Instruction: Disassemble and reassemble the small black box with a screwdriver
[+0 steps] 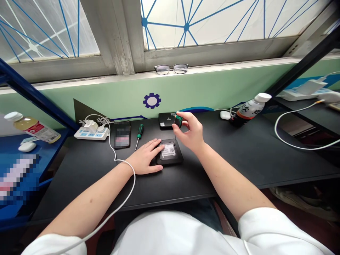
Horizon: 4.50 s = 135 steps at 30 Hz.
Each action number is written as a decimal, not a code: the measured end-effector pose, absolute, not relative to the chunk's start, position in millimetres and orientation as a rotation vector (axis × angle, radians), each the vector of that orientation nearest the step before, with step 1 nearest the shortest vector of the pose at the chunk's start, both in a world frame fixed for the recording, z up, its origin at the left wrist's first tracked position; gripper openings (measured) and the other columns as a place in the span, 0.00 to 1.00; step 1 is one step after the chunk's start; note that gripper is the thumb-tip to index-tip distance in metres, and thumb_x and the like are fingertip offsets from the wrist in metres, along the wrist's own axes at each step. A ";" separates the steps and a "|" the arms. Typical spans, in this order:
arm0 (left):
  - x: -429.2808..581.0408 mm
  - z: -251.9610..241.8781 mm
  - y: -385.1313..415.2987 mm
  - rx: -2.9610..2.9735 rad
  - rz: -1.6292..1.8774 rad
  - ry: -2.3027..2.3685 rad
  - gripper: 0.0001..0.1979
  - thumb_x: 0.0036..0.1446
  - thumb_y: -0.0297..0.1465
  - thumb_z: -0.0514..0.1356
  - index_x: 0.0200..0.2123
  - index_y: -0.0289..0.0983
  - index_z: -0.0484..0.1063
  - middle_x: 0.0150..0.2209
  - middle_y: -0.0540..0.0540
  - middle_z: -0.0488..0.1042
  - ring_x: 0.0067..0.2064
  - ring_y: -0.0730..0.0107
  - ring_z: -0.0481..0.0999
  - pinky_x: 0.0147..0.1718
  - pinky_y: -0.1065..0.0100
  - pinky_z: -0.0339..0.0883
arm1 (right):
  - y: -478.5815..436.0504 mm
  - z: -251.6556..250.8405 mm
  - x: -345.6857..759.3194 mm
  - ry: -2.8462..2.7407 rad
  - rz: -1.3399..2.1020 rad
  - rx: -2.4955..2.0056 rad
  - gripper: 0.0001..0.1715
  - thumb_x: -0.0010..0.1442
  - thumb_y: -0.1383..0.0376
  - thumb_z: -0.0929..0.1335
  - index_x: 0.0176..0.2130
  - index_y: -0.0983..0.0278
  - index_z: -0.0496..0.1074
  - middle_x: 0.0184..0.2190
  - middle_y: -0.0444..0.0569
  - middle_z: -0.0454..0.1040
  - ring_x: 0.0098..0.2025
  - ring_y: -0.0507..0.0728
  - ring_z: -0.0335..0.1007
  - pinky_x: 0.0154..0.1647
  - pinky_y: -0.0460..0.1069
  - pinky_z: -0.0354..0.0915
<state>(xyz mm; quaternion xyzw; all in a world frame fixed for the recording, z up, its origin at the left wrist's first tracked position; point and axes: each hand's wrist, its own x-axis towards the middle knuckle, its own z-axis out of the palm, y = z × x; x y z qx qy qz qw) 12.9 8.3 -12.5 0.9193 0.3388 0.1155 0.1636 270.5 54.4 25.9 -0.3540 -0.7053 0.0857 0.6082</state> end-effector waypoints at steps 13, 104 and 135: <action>27.4 -15.6 -2.6 2.580 0.233 1.166 0.44 0.66 0.52 0.65 0.77 0.39 0.59 0.81 0.32 0.46 0.81 0.30 0.46 0.76 0.34 0.50 | 52.8 24.5 267.2 -1.713 0.110 -0.690 0.19 0.67 0.67 0.73 0.56 0.54 0.74 0.47 0.51 0.81 0.46 0.60 0.81 0.34 0.53 0.77; 42.4 -14.5 1.7 2.648 0.338 1.337 0.42 0.67 0.55 0.62 0.71 0.32 0.63 0.76 0.23 0.58 0.73 0.30 0.66 0.69 0.36 0.64 | 52.4 38.5 281.9 -1.768 0.103 -0.782 0.19 0.74 0.66 0.63 0.54 0.52 0.80 0.50 0.53 0.72 0.46 0.59 0.76 0.45 0.59 0.79; 41.4 -15.2 2.3 2.649 0.334 1.341 0.43 0.66 0.57 0.62 0.71 0.33 0.64 0.76 0.24 0.58 0.72 0.31 0.66 0.69 0.38 0.64 | 51.8 36.3 278.9 -1.713 0.145 -0.865 0.15 0.76 0.59 0.64 0.55 0.53 0.78 0.46 0.52 0.75 0.41 0.59 0.75 0.39 0.57 0.77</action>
